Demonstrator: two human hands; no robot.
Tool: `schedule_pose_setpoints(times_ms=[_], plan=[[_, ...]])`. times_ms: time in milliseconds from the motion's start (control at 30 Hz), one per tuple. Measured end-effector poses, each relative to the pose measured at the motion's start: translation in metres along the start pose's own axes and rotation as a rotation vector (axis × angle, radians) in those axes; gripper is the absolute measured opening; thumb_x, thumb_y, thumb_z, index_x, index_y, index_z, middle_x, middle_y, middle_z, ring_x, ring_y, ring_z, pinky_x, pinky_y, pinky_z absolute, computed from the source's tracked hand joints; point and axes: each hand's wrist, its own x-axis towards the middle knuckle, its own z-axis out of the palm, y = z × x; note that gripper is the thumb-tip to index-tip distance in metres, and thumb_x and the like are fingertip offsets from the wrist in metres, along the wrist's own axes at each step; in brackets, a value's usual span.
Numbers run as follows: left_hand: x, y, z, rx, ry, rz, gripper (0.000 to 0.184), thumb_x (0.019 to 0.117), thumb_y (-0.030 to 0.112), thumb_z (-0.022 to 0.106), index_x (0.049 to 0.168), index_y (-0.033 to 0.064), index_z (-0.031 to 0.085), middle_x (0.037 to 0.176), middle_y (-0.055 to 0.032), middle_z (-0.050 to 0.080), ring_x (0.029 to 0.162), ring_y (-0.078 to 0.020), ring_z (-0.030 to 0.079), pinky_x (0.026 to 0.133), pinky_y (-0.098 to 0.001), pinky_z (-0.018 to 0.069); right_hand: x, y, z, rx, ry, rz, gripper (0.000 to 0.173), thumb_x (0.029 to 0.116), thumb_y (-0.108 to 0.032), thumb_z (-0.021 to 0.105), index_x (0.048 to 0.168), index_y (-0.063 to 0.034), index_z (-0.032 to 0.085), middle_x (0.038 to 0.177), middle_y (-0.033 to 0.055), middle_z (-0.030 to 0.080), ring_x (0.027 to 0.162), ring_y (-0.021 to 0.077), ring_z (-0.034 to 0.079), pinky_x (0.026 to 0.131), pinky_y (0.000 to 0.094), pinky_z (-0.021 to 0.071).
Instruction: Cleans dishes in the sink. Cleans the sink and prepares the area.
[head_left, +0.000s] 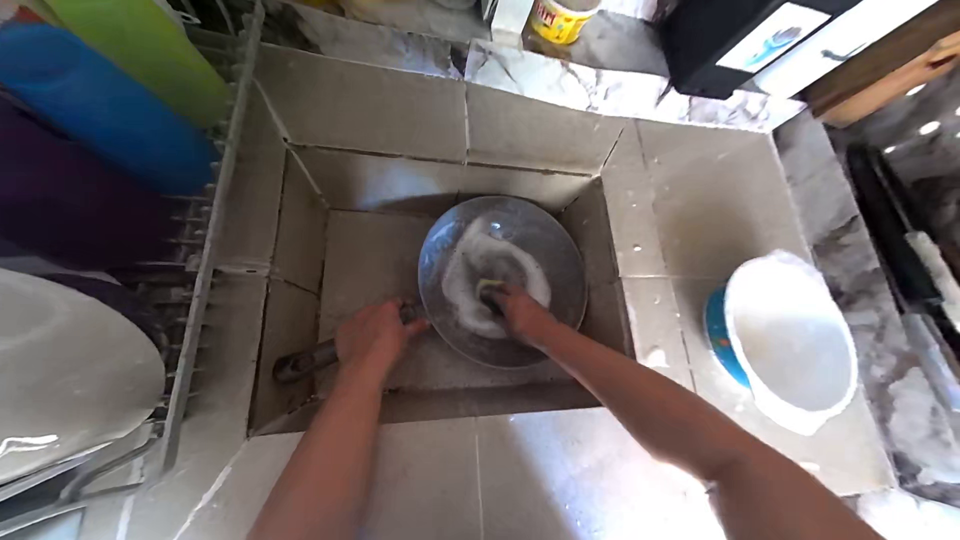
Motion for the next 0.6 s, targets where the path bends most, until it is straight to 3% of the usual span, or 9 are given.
schedule_pose_setpoints(times_ms=[100,200,300,467,533,600], plan=[[0.000,0.002,-0.003,0.004,-0.007,-0.006,0.057,0.1008,0.053,0.058,0.140,0.0126,0.060,0.131,-0.0219,0.065,0.126,-0.0411,0.059,0.103,-0.0624,0.0432,0.003,0.040,-0.017,-0.051,0.069,0.096,0.041,0.1044,-0.010,0.055,0.145,-0.0018,0.054,0.148,0.0255,0.052,0.137,0.0432,0.050,0.112,0.0579,0.0417],[0.001,0.001,0.000,0.005,-0.004,-0.012,0.056,0.1005,0.052,0.060,0.140,0.0121,0.060,0.129,-0.0232,0.065,0.125,-0.0428,0.059,0.101,-0.0639,0.0432,0.027,0.027,-0.017,-0.030,0.130,0.215,0.039,0.1038,-0.011,0.057,0.141,0.0025,0.056,0.145,0.0286,0.053,0.134,0.0468,0.052,0.109,0.0612,0.0438],[0.002,0.001,0.000,0.011,0.024,-0.005,0.056,0.1005,0.051,0.061,0.140,0.0115,0.060,0.130,-0.0242,0.065,0.124,-0.0437,0.059,0.101,-0.0647,0.0433,0.005,0.002,-0.003,0.004,0.045,0.164,0.038,0.1063,-0.012,0.051,0.141,0.0024,0.056,0.148,0.0267,0.051,0.137,0.0429,0.051,0.112,0.0575,0.0415],[0.001,0.003,-0.001,0.029,0.019,-0.014,0.056,0.1003,0.053,0.059,0.140,0.0134,0.060,0.131,-0.0231,0.064,0.126,-0.0425,0.059,0.102,-0.0638,0.0433,-0.031,-0.019,-0.011,0.119,-0.239,0.040,0.035,0.1055,-0.015,0.053,0.135,0.0026,0.061,0.132,0.0272,0.062,0.126,0.0393,0.059,0.109,0.0547,0.0428],[0.003,0.001,0.000,0.031,0.022,-0.008,0.057,0.0998,0.054,0.060,0.140,0.0135,0.060,0.130,-0.0224,0.065,0.125,-0.0421,0.059,0.102,-0.0639,0.0435,-0.034,-0.013,-0.028,0.197,-0.254,0.094,0.036,0.1085,-0.017,0.048,0.138,0.0009,0.059,0.134,0.0267,0.061,0.127,0.0383,0.058,0.110,0.0549,0.0412],[0.004,0.000,0.001,0.025,0.018,-0.005,0.058,0.0992,0.055,0.060,0.139,0.0136,0.061,0.130,-0.0221,0.065,0.125,-0.0417,0.060,0.102,-0.0637,0.0437,-0.028,0.001,-0.042,0.137,-0.142,0.158,0.039,0.1093,-0.019,0.048,0.146,-0.0059,0.055,0.138,0.0256,0.060,0.129,0.0408,0.056,0.109,0.0584,0.0416]])
